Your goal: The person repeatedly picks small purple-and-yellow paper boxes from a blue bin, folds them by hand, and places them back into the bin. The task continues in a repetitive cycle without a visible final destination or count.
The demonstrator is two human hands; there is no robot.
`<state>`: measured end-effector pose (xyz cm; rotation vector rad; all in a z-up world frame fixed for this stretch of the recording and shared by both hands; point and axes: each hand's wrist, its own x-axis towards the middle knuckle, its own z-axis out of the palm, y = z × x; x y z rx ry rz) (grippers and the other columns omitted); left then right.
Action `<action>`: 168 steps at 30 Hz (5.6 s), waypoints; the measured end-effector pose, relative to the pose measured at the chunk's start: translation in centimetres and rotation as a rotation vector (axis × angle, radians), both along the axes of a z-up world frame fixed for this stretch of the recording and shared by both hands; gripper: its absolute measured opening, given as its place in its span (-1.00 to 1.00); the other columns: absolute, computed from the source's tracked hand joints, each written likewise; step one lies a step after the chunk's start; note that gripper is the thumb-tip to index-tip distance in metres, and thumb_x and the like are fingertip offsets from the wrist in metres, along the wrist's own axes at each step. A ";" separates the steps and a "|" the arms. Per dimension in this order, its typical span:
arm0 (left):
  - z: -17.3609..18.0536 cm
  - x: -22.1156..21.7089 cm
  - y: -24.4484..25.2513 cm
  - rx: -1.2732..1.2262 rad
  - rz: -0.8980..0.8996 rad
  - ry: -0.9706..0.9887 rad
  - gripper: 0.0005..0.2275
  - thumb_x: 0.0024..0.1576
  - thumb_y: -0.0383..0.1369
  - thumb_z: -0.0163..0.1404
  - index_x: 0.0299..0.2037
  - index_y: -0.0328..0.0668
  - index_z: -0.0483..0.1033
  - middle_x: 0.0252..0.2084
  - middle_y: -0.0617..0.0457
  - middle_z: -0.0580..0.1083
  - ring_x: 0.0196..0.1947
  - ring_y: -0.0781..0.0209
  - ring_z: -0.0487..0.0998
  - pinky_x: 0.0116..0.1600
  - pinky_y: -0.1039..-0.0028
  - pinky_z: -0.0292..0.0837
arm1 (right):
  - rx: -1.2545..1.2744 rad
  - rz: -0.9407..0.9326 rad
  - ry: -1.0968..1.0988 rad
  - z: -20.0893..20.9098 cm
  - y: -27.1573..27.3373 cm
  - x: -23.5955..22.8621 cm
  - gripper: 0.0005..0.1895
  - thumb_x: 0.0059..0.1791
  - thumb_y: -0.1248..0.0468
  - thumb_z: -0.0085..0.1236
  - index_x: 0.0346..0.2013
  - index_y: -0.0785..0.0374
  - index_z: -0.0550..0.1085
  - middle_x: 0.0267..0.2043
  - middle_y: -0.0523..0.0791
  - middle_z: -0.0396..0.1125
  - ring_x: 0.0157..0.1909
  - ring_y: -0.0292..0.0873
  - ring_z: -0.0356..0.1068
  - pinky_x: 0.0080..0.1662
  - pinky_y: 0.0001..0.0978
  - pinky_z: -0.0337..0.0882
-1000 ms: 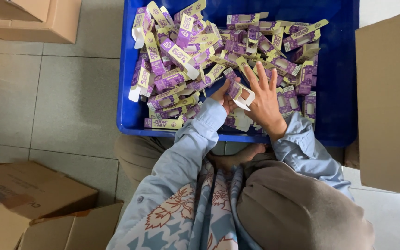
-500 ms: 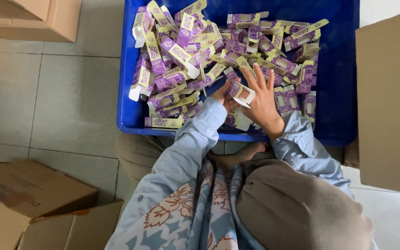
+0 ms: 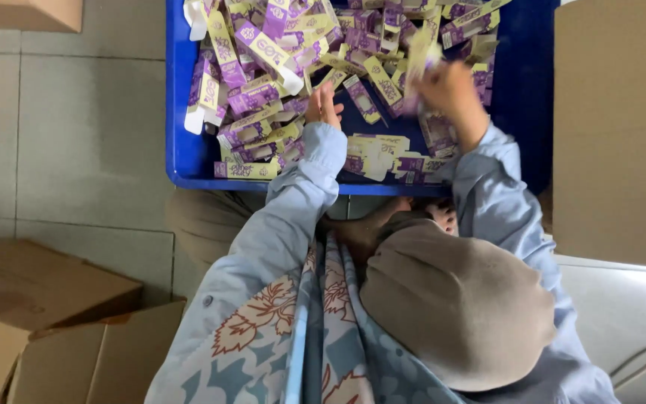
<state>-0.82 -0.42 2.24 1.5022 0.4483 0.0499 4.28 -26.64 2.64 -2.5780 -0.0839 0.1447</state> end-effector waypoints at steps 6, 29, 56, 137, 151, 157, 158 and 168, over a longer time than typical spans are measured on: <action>1.1 0.6 0.2 -0.077 0.111 0.046 -0.45 0.19 0.03 -0.25 0.19 -0.20 0.46 0.15 -0.12 0.52 -0.03 0.01 0.60 0.02 0.28 0.54 | -0.348 0.068 -0.778 0.0 1.5 1.5 -0.68 -0.31 0.41 0.32 -0.26 0.36 0.62 -0.41 -0.05 0.46 -0.58 -0.26 0.32 -0.60 -0.63 0.32; -3.2 2.4 0.2 -0.048 0.376 -0.133 -0.80 0.29 -0.14 0.02 -0.04 0.01 0.57 0.08 -0.04 0.46 0.14 -0.06 0.48 0.31 0.10 0.32 | -0.456 0.770 -0.559 -11.8 13.4 -6.4 -0.87 -0.30 0.34 0.29 -0.51 0.12 0.51 -0.59 -0.12 0.36 -0.55 -0.06 0.45 -0.53 -0.19 0.43; -4.5 4.5 -0.8 0.392 -0.223 0.042 -0.55 -0.32 0.01 0.48 -0.40 -0.13 0.69 -0.45 -0.07 0.61 -0.25 -0.03 0.67 -0.11 0.29 0.53 | 0.674 -0.155 -0.077 1.5 8.6 -4.3 -0.76 -0.01 0.15 0.21 -0.10 0.11 0.64 -0.26 -0.05 0.52 -0.17 -0.10 0.53 -0.05 -0.19 0.49; 0.7 0.7 -3.8 -0.196 -0.496 -0.241 -0.37 0.22 -0.33 0.06 0.47 0.30 0.03 -0.03 -0.32 0.52 -0.55 -0.06 0.63 -0.53 0.35 0.70 | 1.307 -0.041 -0.211 2.8 8.3 -3.5 -0.66 0.02 0.48 0.24 0.05 0.31 0.36 0.04 -0.06 0.35 -0.09 -0.24 0.50 -0.14 -0.50 0.50; -0.7 0.9 -3.7 -0.354 -0.512 -0.203 -0.42 0.28 -0.30 0.01 0.48 0.28 0.03 -0.10 -0.21 0.50 -0.62 0.03 0.61 -0.62 0.47 0.66 | 1.326 -0.093 -0.245 2.0 8.0 -3.4 -0.72 -0.03 0.53 0.33 -0.20 0.36 0.35 -0.29 -0.06 0.41 -0.30 -0.33 0.46 -0.27 -0.61 0.46; -1.3 0.9 -4.1 -0.385 -0.554 -0.225 -0.47 0.28 -0.32 0.01 0.45 0.21 0.13 -0.15 -0.20 0.51 -0.65 0.03 0.60 -0.64 0.46 0.65 | 1.262 -0.067 -0.190 2.5 8.4 -3.7 -0.85 0.05 0.45 0.19 -0.13 0.31 0.40 -0.37 -0.19 0.35 -0.34 -0.48 0.34 -0.32 -0.68 0.32; -1.7 1.1 -4.2 -0.335 -0.542 -0.250 -0.50 0.27 -0.31 0.03 0.43 0.21 0.20 -0.18 -0.20 0.52 -0.63 0.03 0.61 -0.61 0.45 0.66 | 1.267 -0.062 -0.250 2.9 8.4 -3.8 -0.77 0.04 0.49 0.19 -0.07 0.32 0.35 -0.23 -0.12 0.36 -0.21 -0.34 0.42 -0.21 -0.58 0.40; -0.6 0.0 -4.5 0.060 -0.340 -0.452 -0.69 0.25 -0.18 0.04 0.15 -0.02 0.45 -0.18 -0.26 0.53 -0.24 -0.16 0.60 -0.09 0.11 0.52 | 1.217 -0.203 -0.359 2.1 9.4 -4.5 -0.88 0.07 0.47 0.24 -0.22 0.41 0.43 -0.29 -0.07 0.40 -0.30 -0.32 0.50 -0.31 -0.63 0.44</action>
